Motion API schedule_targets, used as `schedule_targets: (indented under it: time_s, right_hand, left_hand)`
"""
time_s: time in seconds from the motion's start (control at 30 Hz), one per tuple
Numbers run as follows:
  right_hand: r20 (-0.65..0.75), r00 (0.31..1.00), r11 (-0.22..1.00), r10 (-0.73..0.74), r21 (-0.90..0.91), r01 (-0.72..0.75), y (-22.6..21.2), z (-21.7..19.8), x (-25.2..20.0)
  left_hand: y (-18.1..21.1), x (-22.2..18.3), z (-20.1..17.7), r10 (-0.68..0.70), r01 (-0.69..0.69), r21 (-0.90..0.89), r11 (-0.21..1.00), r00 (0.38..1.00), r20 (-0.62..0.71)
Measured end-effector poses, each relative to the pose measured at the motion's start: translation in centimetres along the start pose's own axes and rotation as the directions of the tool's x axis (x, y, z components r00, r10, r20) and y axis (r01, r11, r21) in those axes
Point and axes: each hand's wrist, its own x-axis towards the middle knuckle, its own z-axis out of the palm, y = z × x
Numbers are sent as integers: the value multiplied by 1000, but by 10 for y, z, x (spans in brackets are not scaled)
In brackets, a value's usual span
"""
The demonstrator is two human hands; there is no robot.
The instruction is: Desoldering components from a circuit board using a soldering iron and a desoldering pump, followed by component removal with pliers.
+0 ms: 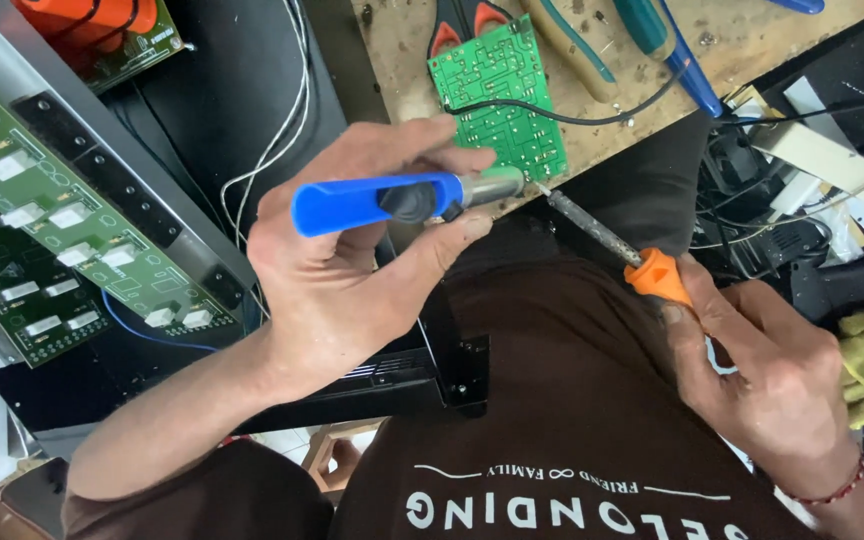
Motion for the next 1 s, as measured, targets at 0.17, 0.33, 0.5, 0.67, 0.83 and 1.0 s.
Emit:
schedule_targets:
  time_s: [0.17,0.33,0.5,0.67,0.83,1.0]
  right_hand:
    - [-1,1000,1000,14,9,-14,-1,1,1]
    - [-5,1000,1000,13,28,-13,-2,0,3]
    - [14,999,999,45,23,-45,-4,-2,3]
    - [1,1000,1000,0,19,0,-2,-1,4]
    - [10,1000,1000,14,23,-14,-3,0,4]
    - [0,1000,1000,-8,20,8,-1,0,5]
  left_hand:
    - [-10,-6,4,5,-6,-61,998,1000,-7]
    - [-9,-6,4,0,-1,-33,999,1000,-23]
    - [-12,-6,4,9,-10,-33,999,1000,-23]
    - [-12,-6,3,8,-8,-21,1000,1000,-10]
    - [-11,-6,3,10,-10,-19,1000,1000,-6]
    - [-11,-7,5,26,-26,-45,999,1000,4]
